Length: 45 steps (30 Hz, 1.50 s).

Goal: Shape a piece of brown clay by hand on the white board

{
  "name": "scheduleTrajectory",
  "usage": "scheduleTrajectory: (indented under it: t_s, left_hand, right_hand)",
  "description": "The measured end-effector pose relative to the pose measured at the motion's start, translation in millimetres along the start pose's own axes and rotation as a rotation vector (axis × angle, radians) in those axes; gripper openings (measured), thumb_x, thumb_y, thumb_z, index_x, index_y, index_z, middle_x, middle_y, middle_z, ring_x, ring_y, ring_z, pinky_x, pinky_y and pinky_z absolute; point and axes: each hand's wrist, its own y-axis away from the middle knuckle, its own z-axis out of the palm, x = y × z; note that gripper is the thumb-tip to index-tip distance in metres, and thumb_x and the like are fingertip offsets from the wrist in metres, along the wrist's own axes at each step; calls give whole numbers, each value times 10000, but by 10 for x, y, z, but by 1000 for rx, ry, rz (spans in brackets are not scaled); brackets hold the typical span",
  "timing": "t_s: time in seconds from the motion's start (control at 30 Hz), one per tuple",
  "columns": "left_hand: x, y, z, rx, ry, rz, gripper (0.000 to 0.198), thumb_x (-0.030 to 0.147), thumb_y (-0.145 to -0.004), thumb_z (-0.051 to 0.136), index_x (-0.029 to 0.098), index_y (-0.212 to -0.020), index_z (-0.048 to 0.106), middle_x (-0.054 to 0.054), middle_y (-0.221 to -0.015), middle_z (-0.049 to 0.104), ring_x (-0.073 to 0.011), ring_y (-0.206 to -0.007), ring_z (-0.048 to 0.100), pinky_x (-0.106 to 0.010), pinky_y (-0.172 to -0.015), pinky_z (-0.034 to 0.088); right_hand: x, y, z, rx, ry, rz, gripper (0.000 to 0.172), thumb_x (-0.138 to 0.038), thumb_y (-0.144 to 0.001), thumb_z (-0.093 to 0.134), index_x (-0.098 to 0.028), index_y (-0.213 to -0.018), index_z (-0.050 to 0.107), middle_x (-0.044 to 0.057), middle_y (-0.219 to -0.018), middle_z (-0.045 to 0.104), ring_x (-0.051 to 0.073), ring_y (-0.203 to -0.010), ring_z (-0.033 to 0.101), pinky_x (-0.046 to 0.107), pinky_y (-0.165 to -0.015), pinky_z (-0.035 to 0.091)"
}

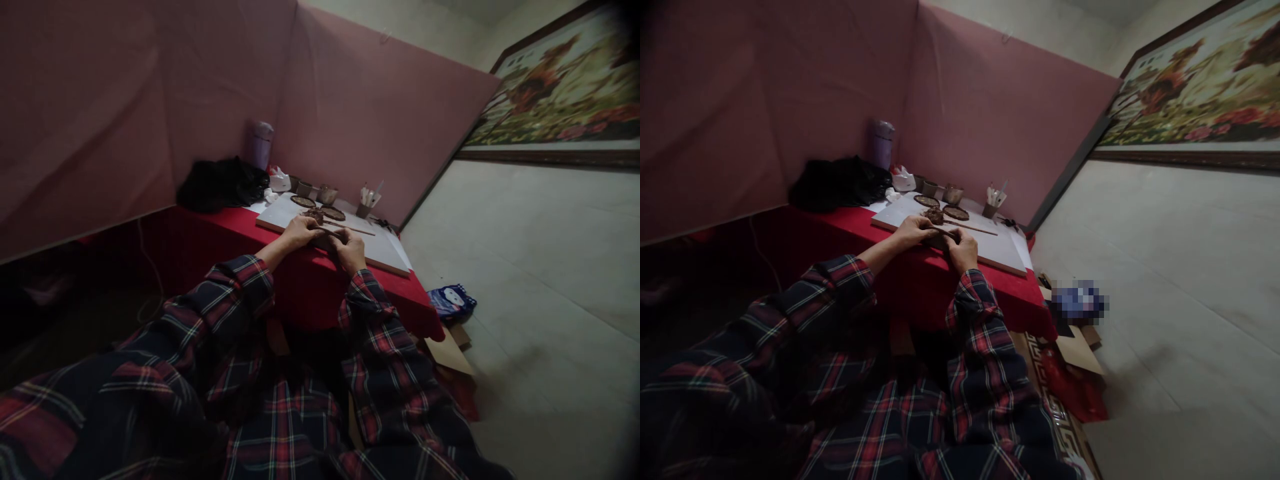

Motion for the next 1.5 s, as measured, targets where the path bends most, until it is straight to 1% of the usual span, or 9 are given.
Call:
scheduleTrajectory:
  t_s: [0.2, 0.47, 0.63, 0.77, 0.93, 1.17, 1.37, 1.5]
  left_hand:
    - [21, 10, -6, 6, -18, 4, 175, 274, -721, 653, 101, -736, 677, -20, -668, 607, -114, -622, 513, -235, -565, 372]
    - [1, 0, -3, 4, -30, 10, 236, 332, -710, 643, 101, -742, 680, -13, -649, 601, -115, -613, 507, -229, -550, 359]
    - [11, 5, -1, 7, 22, -9, 216, 319, -695, 650, 105, -715, 672, -10, -631, 591, -117, -596, 501, -240, -555, 357]
    - [25, 16, -6, -5, 32, -16, 197, 295, -705, 644, 103, -732, 675, -13, -635, 589, -115, -598, 497, -242, -558, 354]
    - [10, 17, -5, -9, 29, -9, 217, 322, -716, 649, 106, -708, 659, -5, -617, 567, -108, -586, 475, -244, -553, 345]
    - [-14, 11, 2, -8, 83, -22, 203, 324, -697, 665, 126, -670, 629, 12, -596, 552, -99, -570, 458, -239, -545, 336]
    - [-13, 5, -8, -12, 56, -6, 217, 316, -688, 654, 103, -726, 674, -8, -637, 593, -116, -608, 498, -241, -565, 363]
    - [-2, 8, -12, -13, 63, -15, 231, 312, -680, 659, 93, -750, 683, -6, -638, 601, -114, -602, 505, -233, -555, 369]
  right_hand:
    - [-10, 3, -3, -4, 4, -2, 204, -381, -743, 601, -198, -819, 650, 28, -790, 690, 198, -764, 621, 329, -742, 490]
    - [-16, 3, -3, -2, 9, 9, 199, -377, -740, 601, -202, -818, 653, 24, -780, 689, 199, -763, 625, 331, -742, 493]
    - [16, -3, 6, -5, 5, 17, 198, -382, -738, 609, -209, -826, 652, 20, -793, 696, 196, -769, 630, 332, -752, 501]
    - [31, -8, 13, -2, 2, -1, 203, -388, -751, 598, -208, -827, 655, 23, -802, 698, 195, -776, 631, 330, -754, 501]
    - [22, -6, 17, 4, 13, 1, 207, -386, -749, 600, -203, -828, 657, 23, -795, 695, 193, -775, 624, 324, -756, 500]
    - [20, -5, 19, 1, 3, -12, 206, -381, -758, 583, -202, -827, 657, 21, -796, 691, 190, -781, 620, 322, -762, 500]
    - [32, -10, 17, -15, -24, -23, 222, -395, -748, 587, -201, -830, 660, 11, -803, 688, 183, -788, 618, 312, -771, 499]
    - [49, -14, 21, -27, -46, -20, 240, -417, -743, 595, -205, -835, 659, 3, -777, 683, 183, -777, 619, 305, -748, 503]
